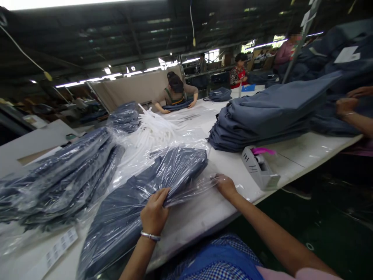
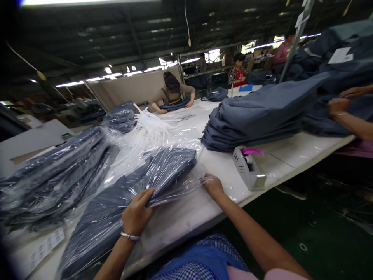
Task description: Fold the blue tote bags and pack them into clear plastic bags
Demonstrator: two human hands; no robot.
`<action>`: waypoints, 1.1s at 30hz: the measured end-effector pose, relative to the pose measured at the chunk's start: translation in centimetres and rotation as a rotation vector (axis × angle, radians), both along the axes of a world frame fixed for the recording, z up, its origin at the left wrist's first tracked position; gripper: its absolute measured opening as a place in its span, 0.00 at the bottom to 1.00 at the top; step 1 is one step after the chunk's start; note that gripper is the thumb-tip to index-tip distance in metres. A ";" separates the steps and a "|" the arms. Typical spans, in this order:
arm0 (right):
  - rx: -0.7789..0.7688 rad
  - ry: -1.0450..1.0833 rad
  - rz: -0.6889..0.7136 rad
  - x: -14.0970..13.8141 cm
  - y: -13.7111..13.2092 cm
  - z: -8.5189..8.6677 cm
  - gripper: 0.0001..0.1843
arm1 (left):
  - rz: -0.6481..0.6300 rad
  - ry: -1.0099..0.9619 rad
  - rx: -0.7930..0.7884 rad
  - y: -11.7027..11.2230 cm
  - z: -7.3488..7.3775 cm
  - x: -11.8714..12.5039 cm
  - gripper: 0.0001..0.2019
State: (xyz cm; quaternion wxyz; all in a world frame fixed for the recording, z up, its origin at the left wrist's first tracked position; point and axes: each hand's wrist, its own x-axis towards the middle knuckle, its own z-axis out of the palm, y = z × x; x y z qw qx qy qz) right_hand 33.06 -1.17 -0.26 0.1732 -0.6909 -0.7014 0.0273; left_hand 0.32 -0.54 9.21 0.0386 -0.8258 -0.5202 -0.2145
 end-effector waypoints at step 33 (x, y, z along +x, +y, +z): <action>0.243 -0.032 0.357 -2.2 -6.7 3.6 0.22 | -0.011 -0.133 0.011 9.2 6.1 4.1 0.20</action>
